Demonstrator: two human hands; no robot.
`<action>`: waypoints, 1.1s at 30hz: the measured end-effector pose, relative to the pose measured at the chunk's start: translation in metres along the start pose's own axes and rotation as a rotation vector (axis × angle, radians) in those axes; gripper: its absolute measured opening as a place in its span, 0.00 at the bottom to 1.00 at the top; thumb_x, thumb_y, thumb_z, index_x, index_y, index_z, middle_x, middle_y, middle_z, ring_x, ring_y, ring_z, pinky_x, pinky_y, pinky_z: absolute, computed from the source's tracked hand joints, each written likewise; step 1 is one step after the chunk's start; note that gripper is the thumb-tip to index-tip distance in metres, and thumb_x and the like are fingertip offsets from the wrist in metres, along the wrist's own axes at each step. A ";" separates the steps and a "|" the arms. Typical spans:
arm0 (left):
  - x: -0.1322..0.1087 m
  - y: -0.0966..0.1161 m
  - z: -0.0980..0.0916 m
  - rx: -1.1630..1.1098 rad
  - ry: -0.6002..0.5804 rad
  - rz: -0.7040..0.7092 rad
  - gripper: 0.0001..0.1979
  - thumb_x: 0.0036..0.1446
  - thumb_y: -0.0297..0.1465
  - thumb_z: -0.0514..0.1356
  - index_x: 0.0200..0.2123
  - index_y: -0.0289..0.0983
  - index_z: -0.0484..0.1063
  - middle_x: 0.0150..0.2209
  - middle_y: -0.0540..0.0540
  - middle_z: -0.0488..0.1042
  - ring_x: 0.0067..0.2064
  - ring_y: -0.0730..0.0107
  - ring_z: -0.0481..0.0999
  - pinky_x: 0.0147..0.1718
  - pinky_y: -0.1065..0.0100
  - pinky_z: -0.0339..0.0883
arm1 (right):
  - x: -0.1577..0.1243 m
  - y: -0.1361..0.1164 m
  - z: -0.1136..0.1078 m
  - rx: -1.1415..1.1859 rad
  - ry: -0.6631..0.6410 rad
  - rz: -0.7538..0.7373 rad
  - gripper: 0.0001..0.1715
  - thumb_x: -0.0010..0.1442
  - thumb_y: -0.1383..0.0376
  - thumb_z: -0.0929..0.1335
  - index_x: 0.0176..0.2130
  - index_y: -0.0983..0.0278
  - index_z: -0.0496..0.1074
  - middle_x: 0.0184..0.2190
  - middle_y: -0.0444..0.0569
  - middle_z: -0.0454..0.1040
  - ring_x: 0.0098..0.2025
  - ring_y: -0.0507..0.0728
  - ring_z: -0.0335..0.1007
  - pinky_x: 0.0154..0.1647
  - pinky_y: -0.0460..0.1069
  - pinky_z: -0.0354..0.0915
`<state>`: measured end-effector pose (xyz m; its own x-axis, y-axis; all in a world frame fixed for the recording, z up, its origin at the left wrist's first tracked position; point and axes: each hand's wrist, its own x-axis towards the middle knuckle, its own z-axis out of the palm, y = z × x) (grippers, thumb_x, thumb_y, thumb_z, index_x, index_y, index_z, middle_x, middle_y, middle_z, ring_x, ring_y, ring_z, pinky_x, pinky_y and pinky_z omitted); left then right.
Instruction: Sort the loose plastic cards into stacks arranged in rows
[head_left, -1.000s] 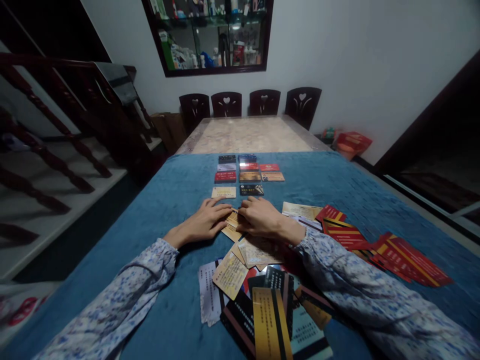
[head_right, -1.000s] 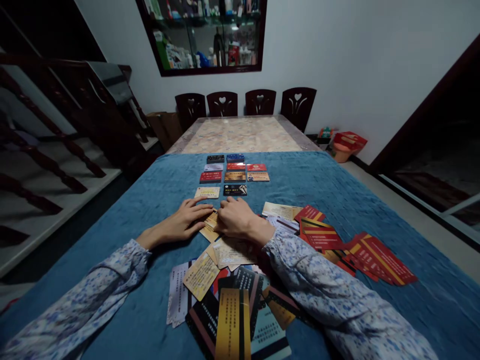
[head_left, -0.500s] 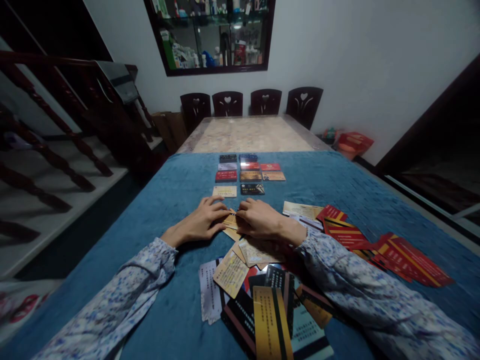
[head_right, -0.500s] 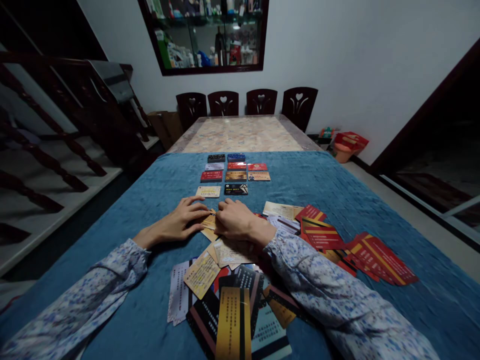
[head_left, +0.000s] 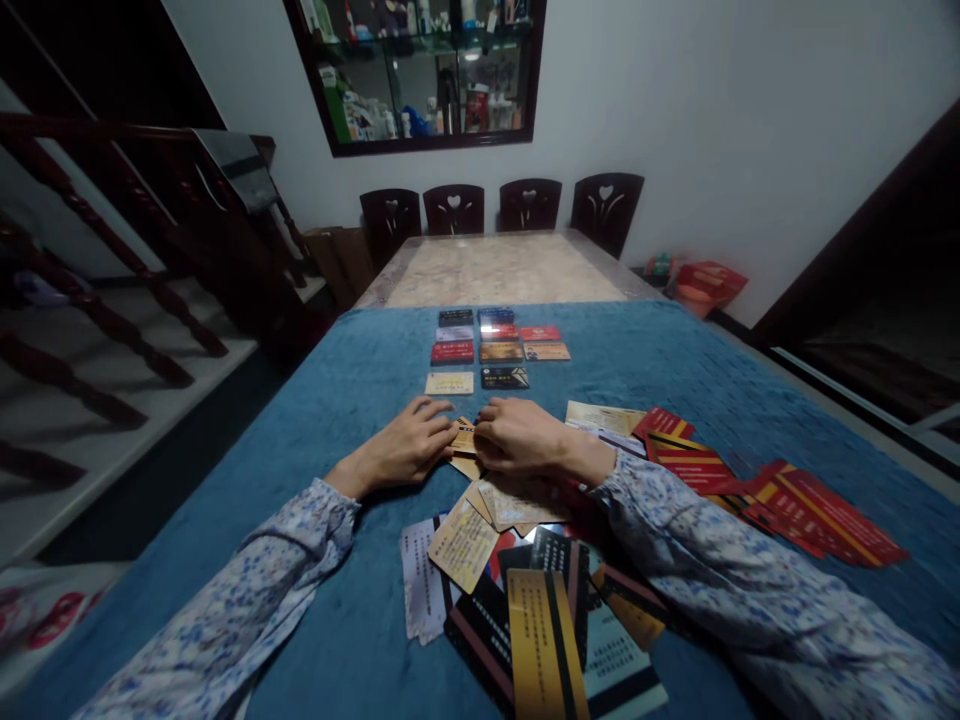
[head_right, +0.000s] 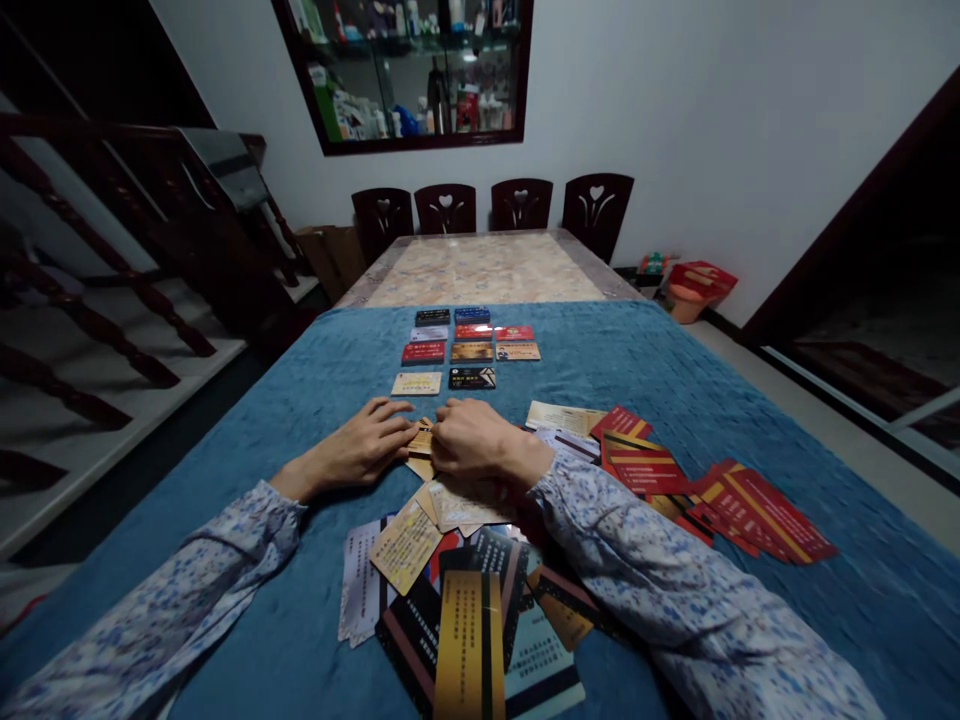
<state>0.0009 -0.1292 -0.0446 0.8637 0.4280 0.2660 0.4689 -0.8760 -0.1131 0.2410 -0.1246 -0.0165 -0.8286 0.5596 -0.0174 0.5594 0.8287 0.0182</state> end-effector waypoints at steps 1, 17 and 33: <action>0.000 0.000 0.001 0.012 0.021 0.014 0.11 0.70 0.28 0.53 0.48 0.33 0.74 0.44 0.38 0.80 0.59 0.50 0.71 0.57 0.47 0.64 | 0.000 0.001 0.000 -0.004 0.003 -0.009 0.17 0.67 0.62 0.65 0.40 0.70 0.80 0.40 0.59 0.79 0.40 0.59 0.71 0.38 0.51 0.58; 0.000 -0.004 0.007 -0.070 0.306 -0.113 0.14 0.68 0.23 0.50 0.46 0.34 0.75 0.37 0.40 0.79 0.44 0.61 0.76 0.43 0.61 0.73 | -0.004 0.015 -0.010 0.052 0.064 0.100 0.10 0.63 0.70 0.67 0.40 0.64 0.79 0.40 0.54 0.82 0.40 0.56 0.74 0.32 0.49 0.52; -0.001 -0.004 0.017 -0.239 0.426 -0.220 0.12 0.66 0.23 0.54 0.48 0.35 0.75 0.41 0.40 0.79 0.47 0.61 0.77 0.47 0.59 0.75 | -0.001 0.030 0.004 0.218 0.209 0.251 0.07 0.63 0.66 0.69 0.37 0.64 0.79 0.37 0.53 0.80 0.41 0.57 0.71 0.36 0.48 0.56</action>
<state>0.0018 -0.1226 -0.0609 0.5752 0.5228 0.6292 0.5327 -0.8231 0.1970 0.2588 -0.1007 -0.0196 -0.6398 0.7505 0.1654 0.7188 0.6606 -0.2169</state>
